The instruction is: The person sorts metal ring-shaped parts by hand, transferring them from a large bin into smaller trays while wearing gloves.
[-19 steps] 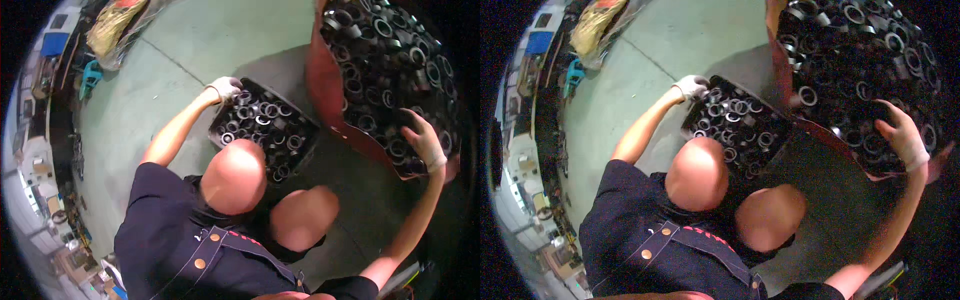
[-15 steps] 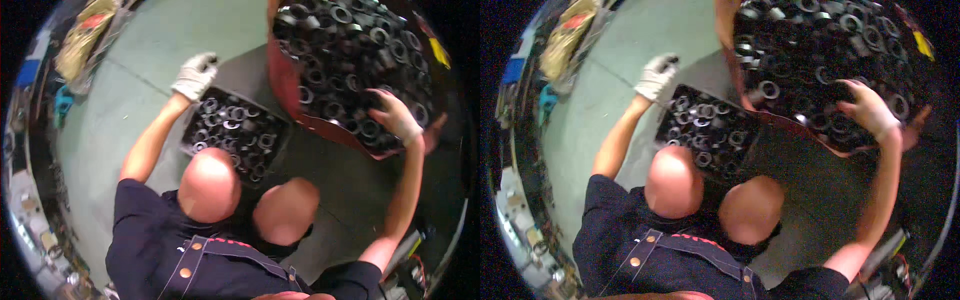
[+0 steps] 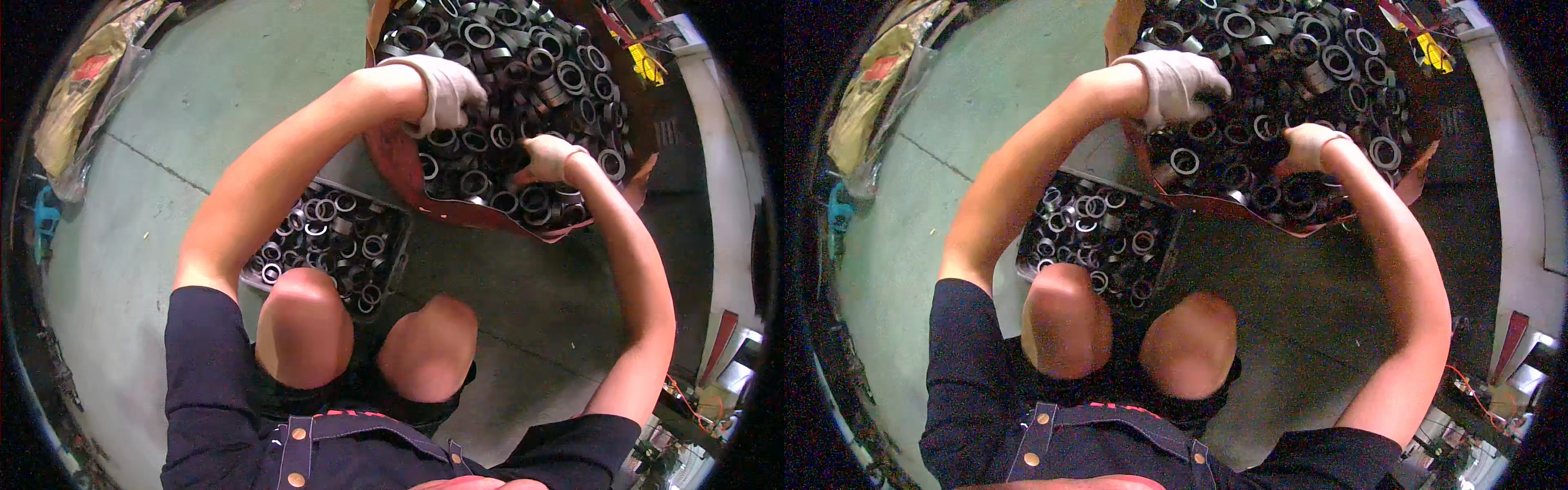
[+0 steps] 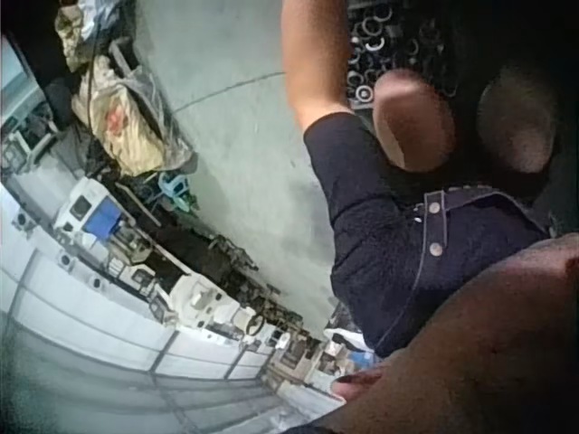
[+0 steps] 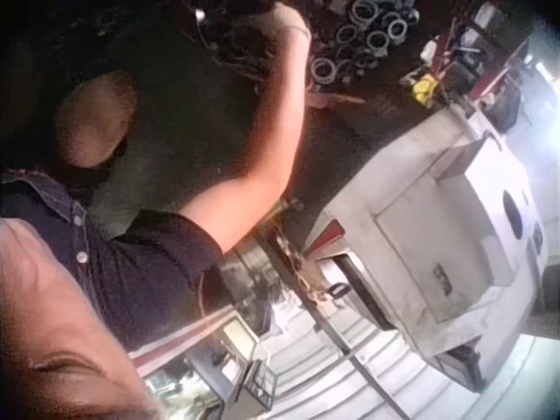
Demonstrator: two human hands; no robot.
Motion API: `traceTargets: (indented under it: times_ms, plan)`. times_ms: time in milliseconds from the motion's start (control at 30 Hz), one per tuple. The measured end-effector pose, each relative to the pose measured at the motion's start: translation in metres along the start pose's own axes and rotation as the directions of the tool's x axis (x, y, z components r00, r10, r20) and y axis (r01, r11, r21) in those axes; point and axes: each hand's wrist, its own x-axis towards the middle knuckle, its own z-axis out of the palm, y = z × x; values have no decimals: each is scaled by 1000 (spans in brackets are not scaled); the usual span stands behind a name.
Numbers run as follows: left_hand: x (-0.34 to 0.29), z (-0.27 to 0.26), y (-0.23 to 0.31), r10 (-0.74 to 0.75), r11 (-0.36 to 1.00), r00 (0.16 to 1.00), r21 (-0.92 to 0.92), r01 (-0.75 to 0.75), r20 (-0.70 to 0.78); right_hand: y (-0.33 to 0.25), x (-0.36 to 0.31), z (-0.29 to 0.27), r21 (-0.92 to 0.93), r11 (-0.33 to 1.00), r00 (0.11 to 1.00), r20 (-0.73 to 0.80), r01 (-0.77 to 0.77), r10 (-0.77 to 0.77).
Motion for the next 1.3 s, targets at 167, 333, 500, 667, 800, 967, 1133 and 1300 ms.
traceTargets:
  times_ms: [167,333,500,667,800,967,1133,1300]
  plan:
    - [-2,1,-3,-260,965,949,9,263,178,-18,8,-1,-98,995,998,55,-4,10]
    - [-2,0,0,-185,981,979,-36,189,90,-26,17,23,-86,962,965,-27,259,-262]
    - [-5,0,-5,-210,975,974,-56,215,87,-48,4,0,-93,958,960,89,272,-264]
    - [-3,6,-5,-162,984,981,-59,169,107,-70,16,5,-202,964,965,232,174,-125]
    - [4,7,-4,-142,989,976,-21,147,165,-67,24,14,-236,968,976,216,82,-30]
    - [-3,5,-7,-183,972,975,-124,199,124,-78,13,13,-269,956,960,278,119,-41]
    - [-4,3,-5,-185,979,974,-58,194,134,-93,20,20,-310,947,986,160,87,-38]
    - [-7,-9,0,-229,962,955,-106,251,188,-82,20,1,-189,968,977,166,163,-132]
